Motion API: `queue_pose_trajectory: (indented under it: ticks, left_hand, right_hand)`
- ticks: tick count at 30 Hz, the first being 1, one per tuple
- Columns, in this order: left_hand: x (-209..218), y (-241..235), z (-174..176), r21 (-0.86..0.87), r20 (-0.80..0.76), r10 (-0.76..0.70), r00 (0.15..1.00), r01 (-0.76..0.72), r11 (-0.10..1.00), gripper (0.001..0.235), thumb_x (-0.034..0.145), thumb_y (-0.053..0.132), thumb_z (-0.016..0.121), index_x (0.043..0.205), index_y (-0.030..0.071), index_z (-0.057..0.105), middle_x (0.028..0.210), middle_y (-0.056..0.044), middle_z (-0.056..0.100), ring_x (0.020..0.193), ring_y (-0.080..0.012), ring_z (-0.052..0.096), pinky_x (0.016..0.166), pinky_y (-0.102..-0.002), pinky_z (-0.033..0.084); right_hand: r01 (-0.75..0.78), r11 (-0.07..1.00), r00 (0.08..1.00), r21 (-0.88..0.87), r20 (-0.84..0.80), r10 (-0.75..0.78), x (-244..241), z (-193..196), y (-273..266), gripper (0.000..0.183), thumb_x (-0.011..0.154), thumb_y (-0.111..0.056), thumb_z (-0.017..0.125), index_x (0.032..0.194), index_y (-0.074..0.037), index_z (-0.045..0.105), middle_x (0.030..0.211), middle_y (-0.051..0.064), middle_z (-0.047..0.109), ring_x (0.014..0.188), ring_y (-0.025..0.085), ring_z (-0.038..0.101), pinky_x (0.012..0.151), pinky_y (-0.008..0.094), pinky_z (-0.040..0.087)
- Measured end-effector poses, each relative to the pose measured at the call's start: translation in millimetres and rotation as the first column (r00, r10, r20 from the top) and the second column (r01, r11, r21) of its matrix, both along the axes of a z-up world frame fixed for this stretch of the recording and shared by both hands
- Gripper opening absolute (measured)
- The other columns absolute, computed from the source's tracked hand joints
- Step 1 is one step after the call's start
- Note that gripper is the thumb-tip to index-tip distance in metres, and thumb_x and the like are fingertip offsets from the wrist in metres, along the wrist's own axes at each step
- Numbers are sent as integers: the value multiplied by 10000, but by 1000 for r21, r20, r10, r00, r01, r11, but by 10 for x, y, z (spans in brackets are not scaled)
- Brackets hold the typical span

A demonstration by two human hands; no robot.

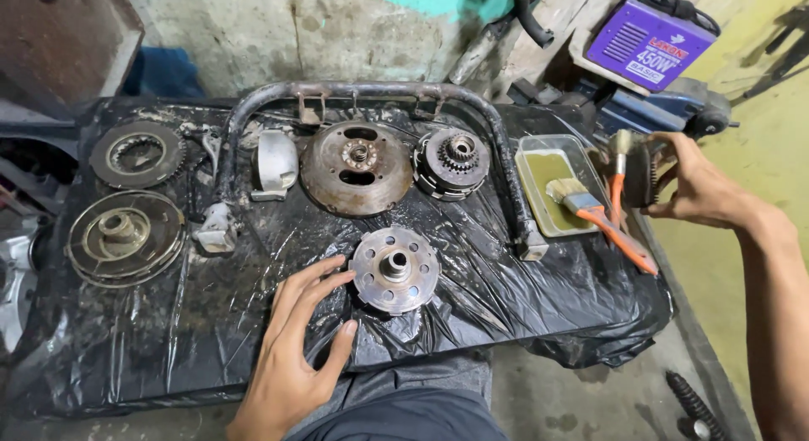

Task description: Cleaning and sanding motorcycle clutch components using a brush and abrasive pad

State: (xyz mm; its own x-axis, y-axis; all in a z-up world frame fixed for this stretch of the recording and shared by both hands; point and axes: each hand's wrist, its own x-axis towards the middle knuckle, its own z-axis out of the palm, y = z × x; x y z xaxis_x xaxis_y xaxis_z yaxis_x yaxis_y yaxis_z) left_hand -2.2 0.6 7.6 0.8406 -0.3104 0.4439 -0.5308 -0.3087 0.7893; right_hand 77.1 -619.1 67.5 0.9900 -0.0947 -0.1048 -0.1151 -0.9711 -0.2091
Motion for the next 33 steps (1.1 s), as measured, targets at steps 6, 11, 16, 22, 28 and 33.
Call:
queue_pose_trajectory:
  ticks: [6,11,16,22,28,33]
  left_hand:
    - [3,-12,-2,-1,2,-5,1000,5,1000,438,1038,234,619,1452,93,645,1556,-139,609,1429,-303,585,1220,-465,456]
    - [-10,-9,10,6,-3,-7,1000,7,1000,438,1034,234,617,1448,96,650,1557,-138,610,1438,-307,577,1219,-470,445]
    - [-1,-4,-30,20,30,-8,1000,7,1000,437,1042,242,615,1453,96,643,1557,-142,608,1422,-313,588,1209,-472,447]
    - [21,-33,88,50,7,-24,1000,23,998,462,1050,272,620,1475,90,634,1505,-142,628,1434,-303,581,1210,-481,433]
    - [228,-105,230,252,83,-119,989,95,963,852,961,402,790,1657,81,416,1628,-163,471,1457,-347,484,1228,-514,400]
    - [560,-241,336,575,-193,-197,961,274,771,1416,829,548,1032,1750,22,93,1821,-179,133,1670,-342,113,1271,-691,133]
  right_hand:
    - [-90,995,992,33,-81,92,25,53,198,1322,579,-129,1067,1663,-105,311,1511,167,517,1356,336,579,1156,486,500]
    - [219,932,926,288,-364,-105,2,181,304,1189,779,274,841,1675,-281,290,1395,217,706,1145,411,794,914,585,725]
    - [57,958,955,280,-297,30,-137,173,461,1277,726,196,888,1711,-389,323,1836,-158,268,983,310,685,873,481,680]
    - [194,981,969,-11,-157,-193,-211,-289,292,719,903,-421,734,1584,-237,597,1563,143,613,1330,359,670,1169,448,500]
    - [260,964,965,-57,-10,-260,-279,-204,537,673,863,-251,759,1524,-211,643,1267,165,819,1166,396,762,1002,486,555]
    - [82,978,764,-192,642,62,-681,0,634,602,1008,-124,866,1596,-12,804,1213,305,690,1113,439,684,1001,501,526]
